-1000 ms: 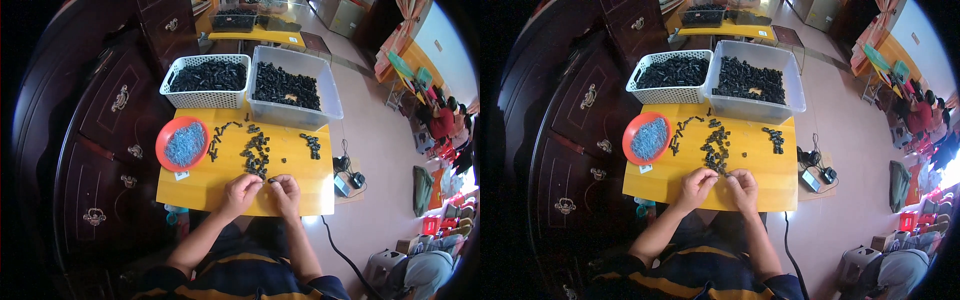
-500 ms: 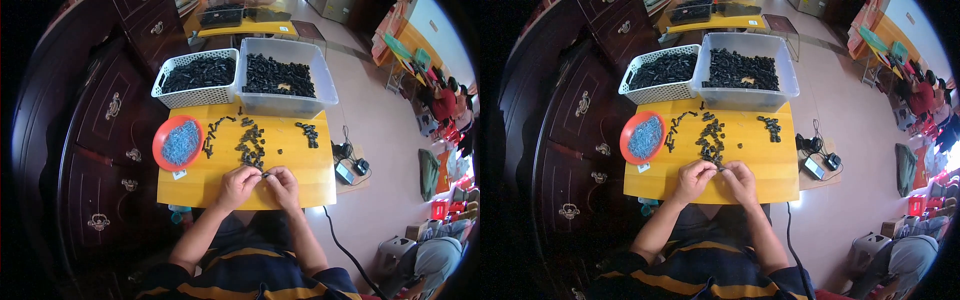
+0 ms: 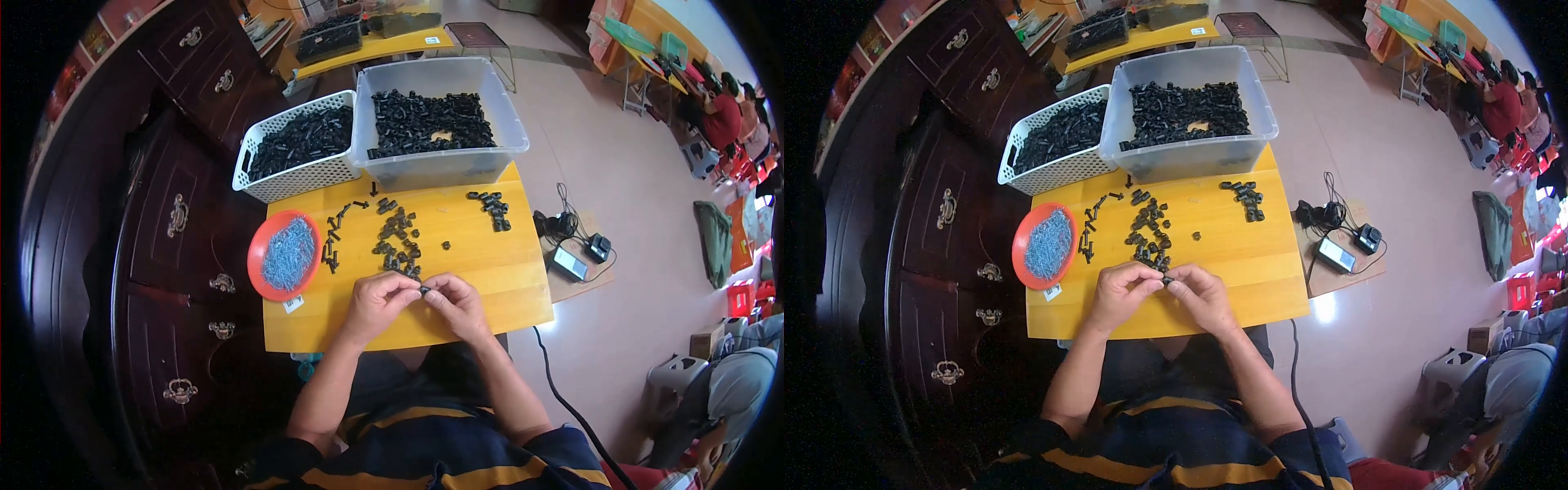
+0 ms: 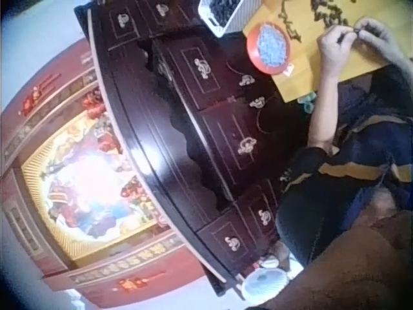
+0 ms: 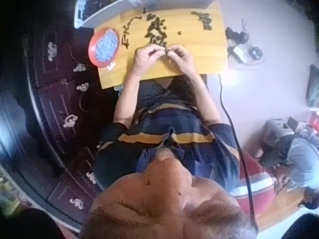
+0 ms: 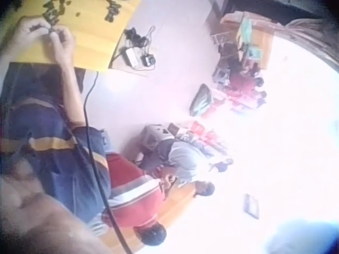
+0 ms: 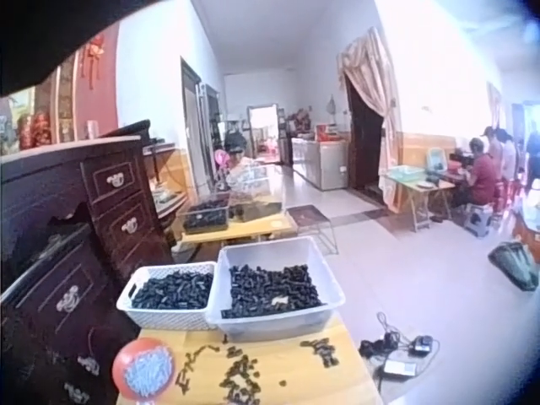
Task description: The person assembles small black plastic parts by hand, then organizes the assembled components on a table.
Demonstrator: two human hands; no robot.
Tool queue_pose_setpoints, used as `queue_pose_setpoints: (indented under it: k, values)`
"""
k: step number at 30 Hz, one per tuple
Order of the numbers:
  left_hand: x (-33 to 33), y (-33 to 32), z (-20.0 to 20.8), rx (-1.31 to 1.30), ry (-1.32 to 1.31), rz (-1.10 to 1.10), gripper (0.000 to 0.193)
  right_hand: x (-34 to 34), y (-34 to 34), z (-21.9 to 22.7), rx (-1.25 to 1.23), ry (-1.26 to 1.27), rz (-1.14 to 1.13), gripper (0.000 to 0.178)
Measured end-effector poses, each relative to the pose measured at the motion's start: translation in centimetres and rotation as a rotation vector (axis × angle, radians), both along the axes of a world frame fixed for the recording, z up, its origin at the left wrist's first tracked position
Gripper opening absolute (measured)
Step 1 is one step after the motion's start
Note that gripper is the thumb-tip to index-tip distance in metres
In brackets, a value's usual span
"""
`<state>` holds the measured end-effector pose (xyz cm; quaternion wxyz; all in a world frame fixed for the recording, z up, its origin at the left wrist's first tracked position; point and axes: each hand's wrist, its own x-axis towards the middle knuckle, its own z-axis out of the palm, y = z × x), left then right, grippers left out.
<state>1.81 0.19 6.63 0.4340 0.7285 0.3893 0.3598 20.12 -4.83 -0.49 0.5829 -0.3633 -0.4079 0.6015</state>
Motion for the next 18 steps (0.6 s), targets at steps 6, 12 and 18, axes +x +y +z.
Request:
queue_pose_setpoints:
  k: [6,12,18]
  values:
    - [2.0,0.2,0.1,0.370,0.141,-0.048,0.021,0.8,0.4,-0.8,-0.032,0.128,-0.053,0.016]
    - [4.4,1.4,-0.1,0.258,0.054,0.006,0.026,1.5,0.6,-0.4,-0.077,0.433,-0.121,0.014]
    - [7.0,5.3,-1.7,0.278,0.263,0.063,0.031,2.2,0.7,-0.2,-0.135,0.728,-0.172,0.014]
